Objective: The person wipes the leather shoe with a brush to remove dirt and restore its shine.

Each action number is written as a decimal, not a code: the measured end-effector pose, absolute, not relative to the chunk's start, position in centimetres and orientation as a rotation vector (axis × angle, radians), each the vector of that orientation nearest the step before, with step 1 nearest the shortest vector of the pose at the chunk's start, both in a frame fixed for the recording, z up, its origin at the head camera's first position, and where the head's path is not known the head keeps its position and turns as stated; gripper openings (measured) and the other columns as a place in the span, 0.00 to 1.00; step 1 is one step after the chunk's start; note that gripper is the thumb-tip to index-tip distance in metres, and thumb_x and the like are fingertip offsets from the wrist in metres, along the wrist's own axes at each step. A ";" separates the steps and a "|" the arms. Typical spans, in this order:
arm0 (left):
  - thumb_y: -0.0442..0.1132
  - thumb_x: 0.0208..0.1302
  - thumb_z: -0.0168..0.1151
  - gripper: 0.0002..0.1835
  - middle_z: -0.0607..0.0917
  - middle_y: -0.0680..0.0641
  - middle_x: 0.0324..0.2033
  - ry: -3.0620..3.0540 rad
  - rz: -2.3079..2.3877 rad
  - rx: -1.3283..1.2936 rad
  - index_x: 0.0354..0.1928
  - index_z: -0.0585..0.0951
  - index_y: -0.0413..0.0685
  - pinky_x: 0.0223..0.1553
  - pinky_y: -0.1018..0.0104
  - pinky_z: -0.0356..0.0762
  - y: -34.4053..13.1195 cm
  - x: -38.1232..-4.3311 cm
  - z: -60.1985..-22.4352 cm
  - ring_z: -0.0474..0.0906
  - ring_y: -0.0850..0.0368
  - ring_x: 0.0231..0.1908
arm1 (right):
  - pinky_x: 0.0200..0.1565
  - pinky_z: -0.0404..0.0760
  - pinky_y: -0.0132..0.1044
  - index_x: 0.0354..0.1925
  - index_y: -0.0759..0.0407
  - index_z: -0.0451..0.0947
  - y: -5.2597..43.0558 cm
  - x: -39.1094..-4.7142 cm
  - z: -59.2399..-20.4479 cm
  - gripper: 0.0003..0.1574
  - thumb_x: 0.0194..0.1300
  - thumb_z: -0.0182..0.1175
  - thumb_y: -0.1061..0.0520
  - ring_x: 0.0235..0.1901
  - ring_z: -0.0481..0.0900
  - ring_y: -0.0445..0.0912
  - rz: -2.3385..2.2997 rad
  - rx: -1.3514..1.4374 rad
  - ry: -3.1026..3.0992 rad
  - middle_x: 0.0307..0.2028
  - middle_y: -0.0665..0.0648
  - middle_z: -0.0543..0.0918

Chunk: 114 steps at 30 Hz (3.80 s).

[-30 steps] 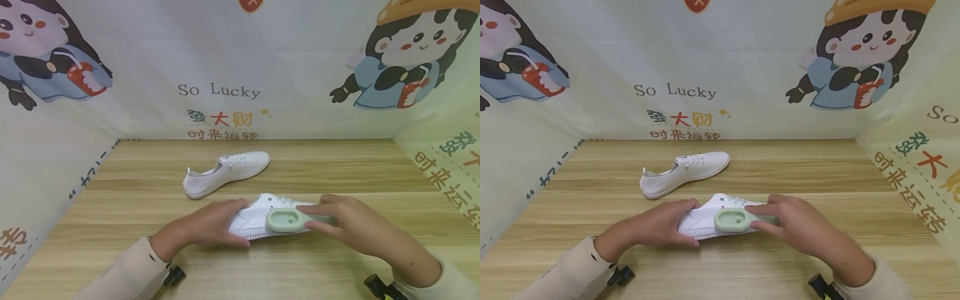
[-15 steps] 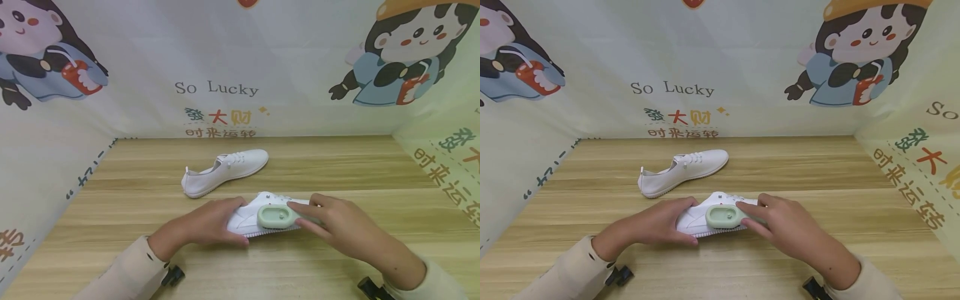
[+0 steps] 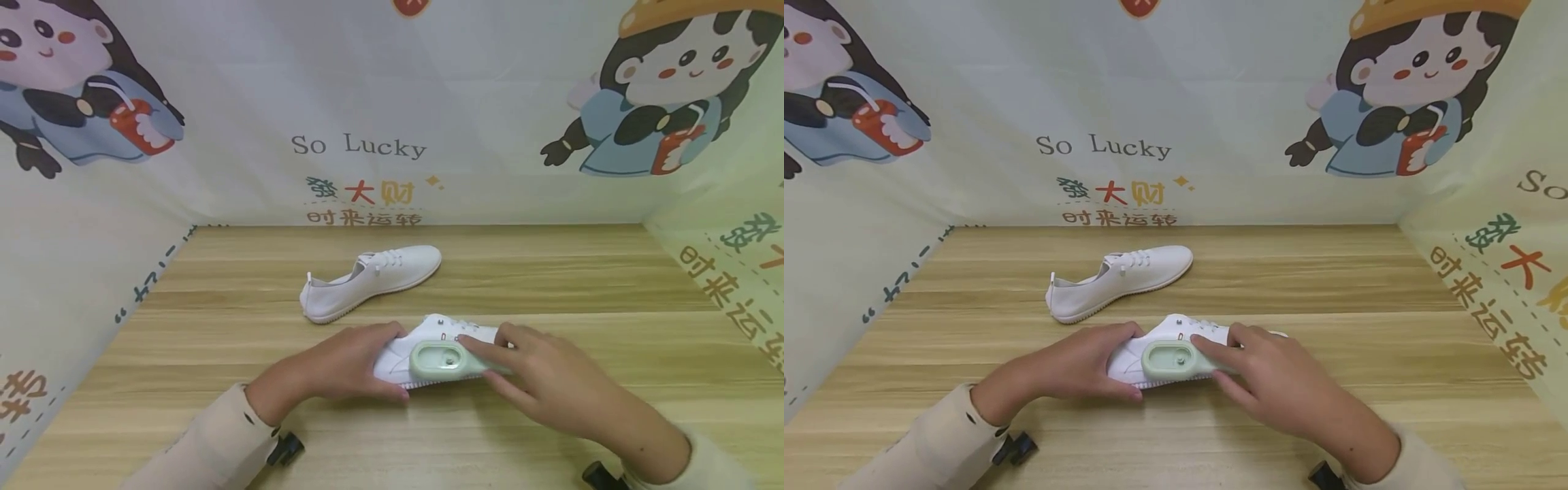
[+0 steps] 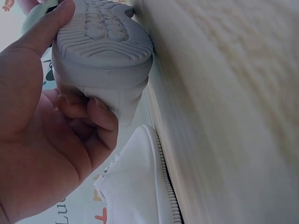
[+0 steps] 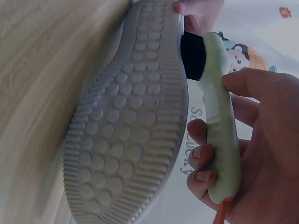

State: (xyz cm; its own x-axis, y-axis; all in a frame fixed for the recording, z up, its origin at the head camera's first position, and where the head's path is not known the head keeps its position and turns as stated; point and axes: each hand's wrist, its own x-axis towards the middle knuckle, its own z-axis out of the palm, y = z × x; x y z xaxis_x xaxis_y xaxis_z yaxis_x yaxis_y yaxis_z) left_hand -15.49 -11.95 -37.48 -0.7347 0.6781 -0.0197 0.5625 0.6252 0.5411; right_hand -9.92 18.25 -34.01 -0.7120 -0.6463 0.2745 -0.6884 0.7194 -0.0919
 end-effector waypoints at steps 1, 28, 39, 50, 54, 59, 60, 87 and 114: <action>0.61 0.49 0.76 0.37 0.81 0.62 0.41 2.628 0.763 1.025 0.58 0.74 0.54 0.43 0.69 0.75 -11.9 -15.5 -37.5 0.77 0.66 0.39 | 0.30 0.67 0.28 0.67 0.38 0.73 18.2 -9.9 -34.2 0.29 0.69 0.62 0.48 0.28 0.63 0.33 0.285 1.080 -2.686 0.36 0.44 0.75; 0.60 0.50 0.76 0.38 0.80 0.61 0.42 2.639 0.731 1.049 0.59 0.74 0.53 0.46 0.67 0.76 -11.9 -15.5 -37.4 0.77 0.66 0.40 | 0.24 0.63 0.28 0.60 0.38 0.81 19.9 -10.6 -32.8 0.26 0.62 0.65 0.49 0.23 0.61 0.33 0.361 0.937 -2.808 0.30 0.44 0.73; 0.62 0.50 0.75 0.39 0.81 0.61 0.44 2.636 0.723 1.039 0.60 0.73 0.53 0.47 0.67 0.76 -11.9 -15.6 -37.3 0.77 0.66 0.42 | 0.24 0.65 0.29 0.56 0.36 0.83 20.9 -10.8 -31.6 0.25 0.59 0.66 0.49 0.23 0.66 0.36 0.367 0.852 -2.875 0.34 0.49 0.81; 0.61 0.50 0.75 0.37 0.80 0.62 0.41 2.637 0.714 1.045 0.59 0.74 0.54 0.44 0.68 0.76 -11.9 -15.5 -37.3 0.76 0.66 0.39 | 0.22 0.63 0.26 0.54 0.38 0.85 19.9 -10.8 -32.8 0.25 0.56 0.66 0.52 0.20 0.59 0.30 0.409 0.970 -2.773 0.26 0.41 0.70; 0.62 0.50 0.75 0.37 0.80 0.62 0.40 2.632 0.718 1.041 0.58 0.74 0.54 0.43 0.69 0.75 -11.9 -15.4 -37.4 0.76 0.66 0.38 | 0.23 0.64 0.25 0.54 0.38 0.85 19.6 -10.7 -33.2 0.25 0.56 0.67 0.51 0.20 0.60 0.30 0.394 0.974 -2.758 0.28 0.41 0.73; 0.62 0.49 0.75 0.37 0.80 0.62 0.40 2.635 0.725 1.037 0.58 0.74 0.55 0.42 0.69 0.75 -11.8 -15.4 -37.4 0.76 0.66 0.38 | 0.23 0.64 0.25 0.55 0.39 0.84 19.2 -10.7 -33.5 0.26 0.56 0.67 0.52 0.21 0.59 0.29 0.414 1.019 -2.686 0.28 0.41 0.73; 0.62 0.49 0.75 0.37 0.80 0.62 0.40 2.635 0.726 1.037 0.58 0.74 0.55 0.42 0.69 0.75 -11.8 -15.5 -37.4 0.76 0.66 0.38 | 0.23 0.64 0.25 0.55 0.39 0.84 19.1 -10.7 -33.6 0.26 0.56 0.67 0.52 0.21 0.59 0.29 0.420 1.025 -2.677 0.28 0.41 0.73; 0.58 0.46 0.79 0.35 0.81 0.63 0.42 2.641 0.757 1.037 0.56 0.75 0.57 0.43 0.69 0.75 -11.6 -15.3 -37.5 0.77 0.67 0.40 | 0.27 0.67 0.23 0.61 0.39 0.80 17.2 -10.0 -35.5 0.28 0.63 0.68 0.51 0.27 0.62 0.30 0.492 1.154 -2.599 0.34 0.42 0.72; 0.61 0.50 0.76 0.35 0.79 0.63 0.38 2.637 0.713 1.032 0.56 0.74 0.56 0.40 0.70 0.74 -11.8 -15.3 -37.2 0.76 0.66 0.36 | 0.24 0.70 0.28 0.59 0.43 0.82 19.9 -10.9 -32.7 0.24 0.64 0.65 0.52 0.23 0.63 0.32 0.625 1.019 -2.910 0.28 0.44 0.73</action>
State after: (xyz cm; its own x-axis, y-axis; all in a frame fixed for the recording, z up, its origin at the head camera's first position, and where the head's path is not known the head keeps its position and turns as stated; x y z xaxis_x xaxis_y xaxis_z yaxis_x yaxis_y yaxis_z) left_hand -15.30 -11.81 -37.21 -0.7286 0.6843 -0.0282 0.5769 0.6353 0.5134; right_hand -10.93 19.93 -32.71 -0.7900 -0.6003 0.1246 -0.5984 0.7110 -0.3692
